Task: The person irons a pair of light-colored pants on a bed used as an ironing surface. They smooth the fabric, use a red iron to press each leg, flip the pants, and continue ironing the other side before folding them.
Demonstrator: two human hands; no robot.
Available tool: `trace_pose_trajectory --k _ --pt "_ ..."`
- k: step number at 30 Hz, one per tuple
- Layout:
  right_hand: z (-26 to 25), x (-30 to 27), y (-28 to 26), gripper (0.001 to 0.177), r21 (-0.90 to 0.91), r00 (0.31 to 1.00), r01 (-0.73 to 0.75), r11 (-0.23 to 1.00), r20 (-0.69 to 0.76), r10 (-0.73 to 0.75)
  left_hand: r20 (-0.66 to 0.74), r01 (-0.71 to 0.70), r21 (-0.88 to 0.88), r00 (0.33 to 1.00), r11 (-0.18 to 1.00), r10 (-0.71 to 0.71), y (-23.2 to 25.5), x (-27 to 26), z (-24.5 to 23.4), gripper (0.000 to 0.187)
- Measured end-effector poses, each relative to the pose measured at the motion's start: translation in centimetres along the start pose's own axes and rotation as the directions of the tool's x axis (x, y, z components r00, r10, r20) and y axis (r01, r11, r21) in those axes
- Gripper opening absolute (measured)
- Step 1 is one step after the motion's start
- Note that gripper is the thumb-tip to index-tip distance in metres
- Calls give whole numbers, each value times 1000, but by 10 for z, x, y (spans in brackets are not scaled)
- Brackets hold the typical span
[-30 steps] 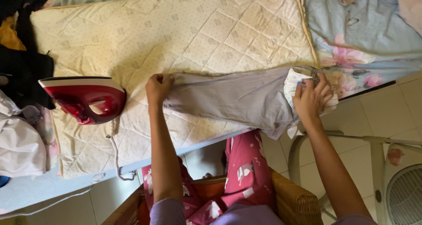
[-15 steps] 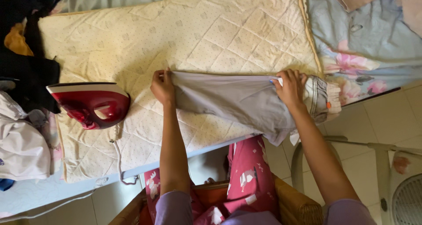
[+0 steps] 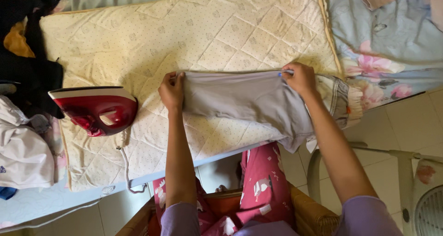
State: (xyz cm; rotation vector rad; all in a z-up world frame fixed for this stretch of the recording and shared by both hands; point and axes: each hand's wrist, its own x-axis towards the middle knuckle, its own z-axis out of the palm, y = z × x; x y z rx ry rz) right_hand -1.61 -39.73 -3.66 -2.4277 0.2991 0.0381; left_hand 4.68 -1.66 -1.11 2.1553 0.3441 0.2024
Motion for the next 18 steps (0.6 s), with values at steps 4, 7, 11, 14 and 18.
trace_pose_trajectory --k 4,7,11,14,18 --pt "9 -32 -2 20 -442 928 157 883 -241 -285 -34 44 62 999 997 -42 3 -3 4 29" --pt "3 -68 1 25 -651 877 257 714 -153 -455 -10 33 64 999 997 -32 6 0 0 30" --pt "-32 -111 18 22 -617 872 285 733 -151 -466 -14 34 109 999 993 -33 8 -2 -1 29" --pt "-48 -124 27 19 -486 890 266 833 -208 -406 -7 70 141 998 987 -70 10 -4 3 30" --pt "-37 -122 26 18 -504 881 185 843 -296 -370 -14 44 121 999 992 -42 6 1 3 29"
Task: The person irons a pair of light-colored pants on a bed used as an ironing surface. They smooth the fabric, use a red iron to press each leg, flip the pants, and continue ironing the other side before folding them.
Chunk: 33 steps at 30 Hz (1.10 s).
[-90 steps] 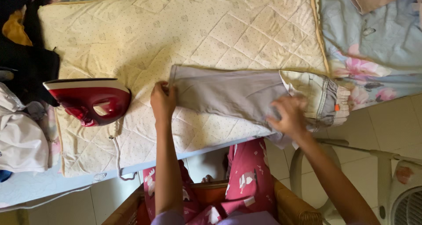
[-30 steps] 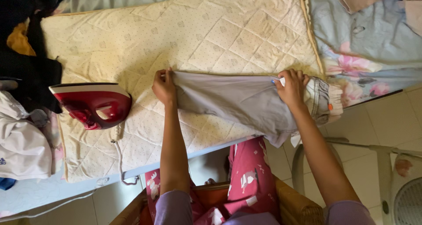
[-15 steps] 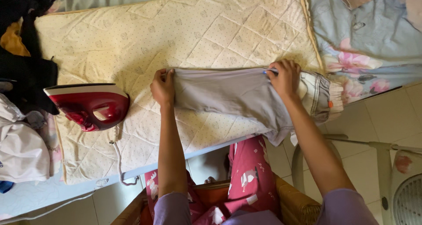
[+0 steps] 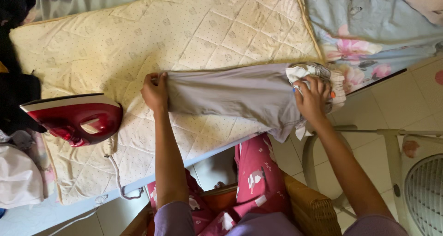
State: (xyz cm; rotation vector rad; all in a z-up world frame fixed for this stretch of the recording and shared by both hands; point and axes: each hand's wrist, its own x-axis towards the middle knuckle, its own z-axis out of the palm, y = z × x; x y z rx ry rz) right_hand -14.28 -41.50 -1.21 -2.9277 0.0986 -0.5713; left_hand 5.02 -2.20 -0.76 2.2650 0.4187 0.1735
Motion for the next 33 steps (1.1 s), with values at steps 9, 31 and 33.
trace_pose_trajectory --k 9,31,33 --pt "26 -15 -78 52 245 918 125 961 338 -205 237 -62 -45 969 997 71 -19 -25 -26 39" --pt "21 -64 -52 21 458 900 360 813 61 -432 517 -64 -160 844 985 139 -18 -52 -84 76" --pt "17 -60 -51 24 452 886 364 814 101 -452 514 -146 -120 837 982 187 -14 -49 -84 75"
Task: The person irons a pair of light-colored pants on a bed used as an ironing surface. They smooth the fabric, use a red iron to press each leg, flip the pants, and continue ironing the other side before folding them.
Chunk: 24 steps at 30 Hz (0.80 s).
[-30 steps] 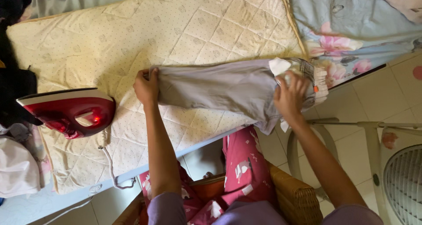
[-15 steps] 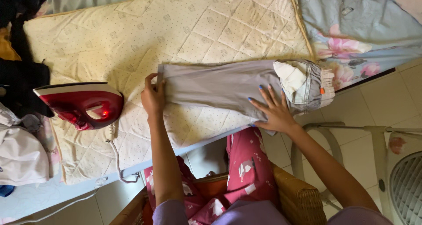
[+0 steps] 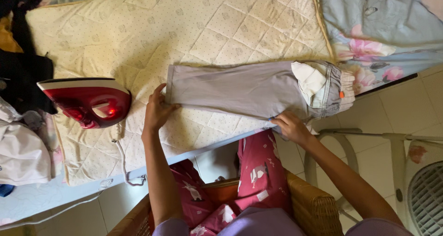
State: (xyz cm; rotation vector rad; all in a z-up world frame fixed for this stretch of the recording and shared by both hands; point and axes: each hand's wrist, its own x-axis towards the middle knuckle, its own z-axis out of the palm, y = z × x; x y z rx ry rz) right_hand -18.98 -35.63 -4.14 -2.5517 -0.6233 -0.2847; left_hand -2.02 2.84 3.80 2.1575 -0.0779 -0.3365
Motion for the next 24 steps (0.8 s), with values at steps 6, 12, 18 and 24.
trace_pose_trajectory --k 6,12,18,24 --pt "-25 32 -3 4 89 990 -34 995 137 22 42 184 384 975 905 -216 4 7 1 82" --pt "12 127 -7 24 100 971 68 993 -237 -42 -318 -268 530 817 805 481 25 23 121 52" --pt "51 168 -9 50 -355 977 -188 916 29 212 -260 -42 702 914 710 311 -2 24 135 53" --pt "38 163 14 38 -330 910 -407 852 -71 407 -348 116 612 928 782 135 -24 9 80 51"
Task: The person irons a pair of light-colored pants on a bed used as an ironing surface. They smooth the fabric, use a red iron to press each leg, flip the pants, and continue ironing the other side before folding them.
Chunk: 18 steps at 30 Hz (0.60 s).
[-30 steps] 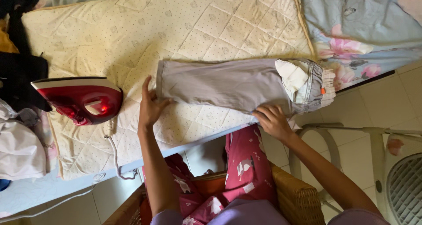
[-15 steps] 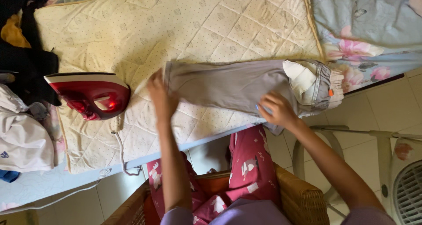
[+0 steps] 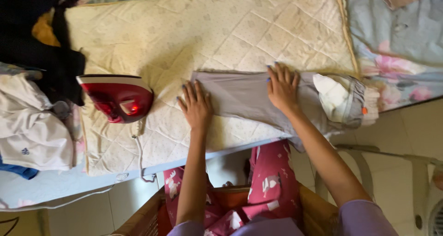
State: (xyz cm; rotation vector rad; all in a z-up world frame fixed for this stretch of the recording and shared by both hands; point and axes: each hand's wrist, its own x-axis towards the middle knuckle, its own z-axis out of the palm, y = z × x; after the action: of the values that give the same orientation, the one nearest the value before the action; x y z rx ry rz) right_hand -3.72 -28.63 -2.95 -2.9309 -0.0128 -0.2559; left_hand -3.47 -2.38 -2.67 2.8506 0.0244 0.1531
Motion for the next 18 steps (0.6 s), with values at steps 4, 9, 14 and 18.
trace_pose_trajectory --k 4,9,14,18 --pt "14 44 -17 15 454 996 16 891 67 -52 -165 -7 -251 986 968 -36 7 7 -2 48" --pt "31 94 -46 10 553 914 28 833 323 -245 -146 169 -336 962 926 -229 5 24 -2 45" --pt "33 108 -50 9 473 907 -4 881 374 -196 -137 173 -292 966 941 -220 4 23 2 51" --pt "36 94 -53 3 438 978 196 877 -19 -208 -169 158 -290 962 944 -213 7 19 2 51"
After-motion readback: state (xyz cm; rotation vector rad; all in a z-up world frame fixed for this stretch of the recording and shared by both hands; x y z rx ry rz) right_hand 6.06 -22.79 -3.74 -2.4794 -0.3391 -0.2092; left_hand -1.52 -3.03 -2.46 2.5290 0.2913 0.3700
